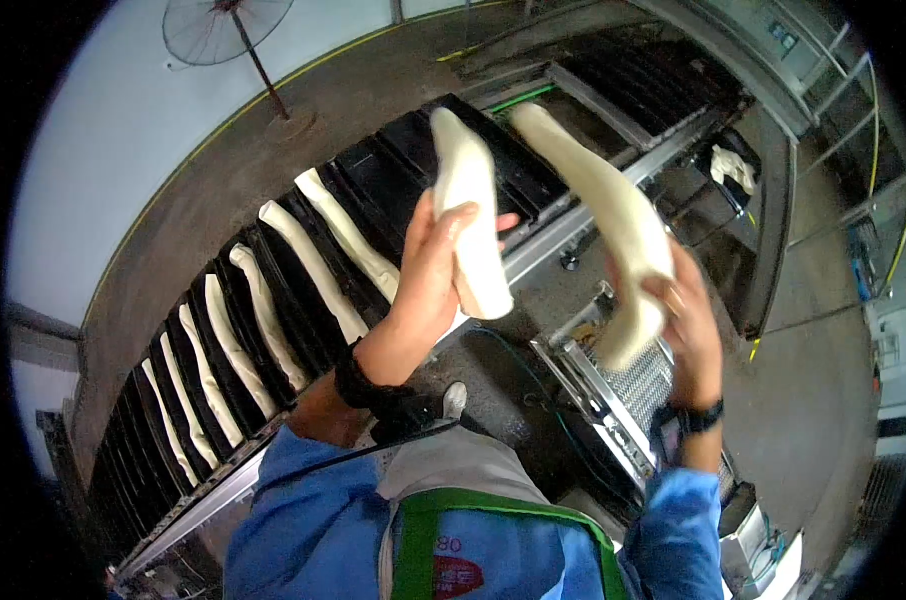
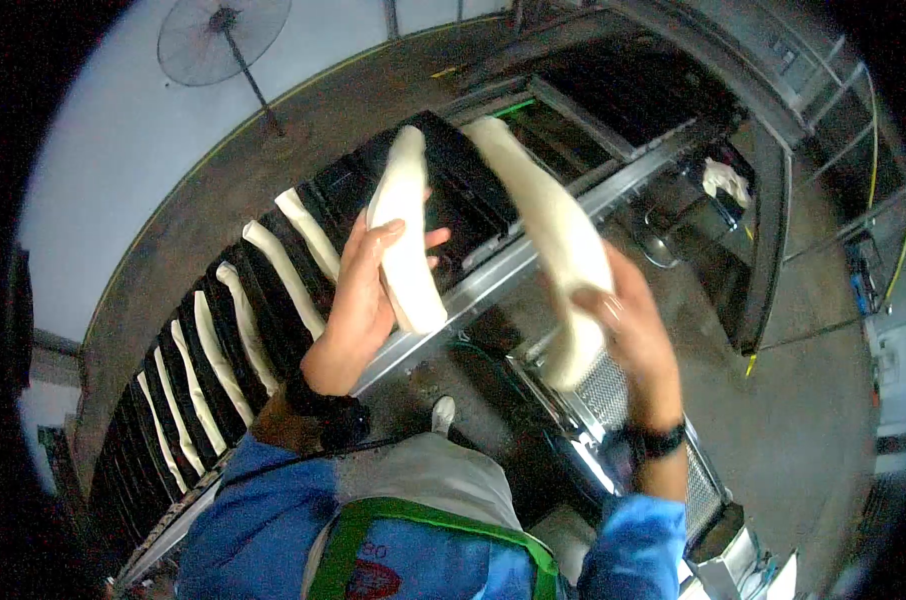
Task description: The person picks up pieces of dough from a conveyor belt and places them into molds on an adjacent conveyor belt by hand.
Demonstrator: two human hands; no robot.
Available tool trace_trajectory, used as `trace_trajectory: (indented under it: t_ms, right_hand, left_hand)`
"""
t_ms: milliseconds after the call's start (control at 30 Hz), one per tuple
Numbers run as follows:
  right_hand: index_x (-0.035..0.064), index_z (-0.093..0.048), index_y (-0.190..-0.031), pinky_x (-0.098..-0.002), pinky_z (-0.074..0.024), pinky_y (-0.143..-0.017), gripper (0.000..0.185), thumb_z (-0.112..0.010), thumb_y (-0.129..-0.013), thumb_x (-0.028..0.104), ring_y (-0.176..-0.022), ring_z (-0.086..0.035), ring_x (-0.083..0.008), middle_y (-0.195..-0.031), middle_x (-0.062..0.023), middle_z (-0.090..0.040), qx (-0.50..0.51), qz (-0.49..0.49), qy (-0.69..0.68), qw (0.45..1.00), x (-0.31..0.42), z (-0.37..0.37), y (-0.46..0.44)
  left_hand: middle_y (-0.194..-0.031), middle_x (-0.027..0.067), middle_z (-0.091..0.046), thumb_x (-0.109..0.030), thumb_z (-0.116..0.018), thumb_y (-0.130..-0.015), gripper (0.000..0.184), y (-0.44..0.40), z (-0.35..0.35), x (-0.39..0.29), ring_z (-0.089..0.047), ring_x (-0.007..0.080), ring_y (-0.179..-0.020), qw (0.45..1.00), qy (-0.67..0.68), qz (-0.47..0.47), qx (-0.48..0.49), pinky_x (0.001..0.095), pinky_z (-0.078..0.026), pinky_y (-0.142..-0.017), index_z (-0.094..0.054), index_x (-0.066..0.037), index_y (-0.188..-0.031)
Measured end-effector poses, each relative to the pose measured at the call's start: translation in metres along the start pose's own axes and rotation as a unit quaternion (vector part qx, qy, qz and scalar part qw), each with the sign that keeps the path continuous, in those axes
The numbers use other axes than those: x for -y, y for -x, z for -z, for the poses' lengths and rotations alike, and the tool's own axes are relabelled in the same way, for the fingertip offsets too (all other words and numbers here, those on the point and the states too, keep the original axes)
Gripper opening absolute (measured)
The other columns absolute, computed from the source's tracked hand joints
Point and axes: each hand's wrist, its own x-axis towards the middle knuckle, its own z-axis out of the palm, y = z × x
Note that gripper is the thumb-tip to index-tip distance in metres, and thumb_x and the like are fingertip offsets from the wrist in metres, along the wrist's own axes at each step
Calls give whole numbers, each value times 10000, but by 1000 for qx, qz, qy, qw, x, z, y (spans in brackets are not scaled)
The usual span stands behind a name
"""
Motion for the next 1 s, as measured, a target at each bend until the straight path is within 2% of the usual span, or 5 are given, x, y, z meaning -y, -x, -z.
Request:
trace_trajectory:
  t_ms: [267,467,600,733,1000]
  right_hand:
    - [21,-289,-1243,-305,-419,-781,691,-601,-672,254,-956,-499,-241,-1155,-172,-442,252,-152,431,853,-158,-80,-223]
    - [39,-570,-969,-332,-439,-746,292,-508,-702,137,-794,-569,-238,-858,-175,-589,209,94,139,963,-239,-48,-215]
    - [153,-623,-811,-403,-394,-650,164,-525,-696,216,-842,-508,-253,-853,-83,-547,47,314,525,790,-229,-66,-141]
    - [194,-594,-849,-363,-406,-610,185,-520,-684,230,-896,-505,-266,-936,-79,-531,-122,295,517,794,-250,8,-11]
    - [-46,-475,-964,-410,-421,-677,349,-550,-644,73,-765,-516,-311,-868,-206,-520,-576,-429,512,472,-293,207,535]
  left_hand:
    - [-963,56,-489,-179,-519,-780,180,-96,169,127,-491,182,-876,928,-5,230,-294,311,-425,-716,-467,-75,-918]
    - [-1053,131,-487,-17,-543,-688,335,-100,203,133,-436,289,-1006,707,-688,-1,166,347,-308,-918,-507,-34,-1021]
    - [-1147,209,-427,40,-405,-696,420,-51,194,112,-369,319,-1092,567,-791,1,229,380,-221,-963,-428,18,-1114]
    - [-1148,197,-394,-58,-423,-775,353,-15,233,92,-416,266,-1000,662,-713,112,203,319,-312,-877,-409,27,-1117]
    - [-1081,138,-442,18,-454,-707,375,-5,183,106,-414,254,-994,535,-793,233,173,321,-323,-878,-438,22,-1081]
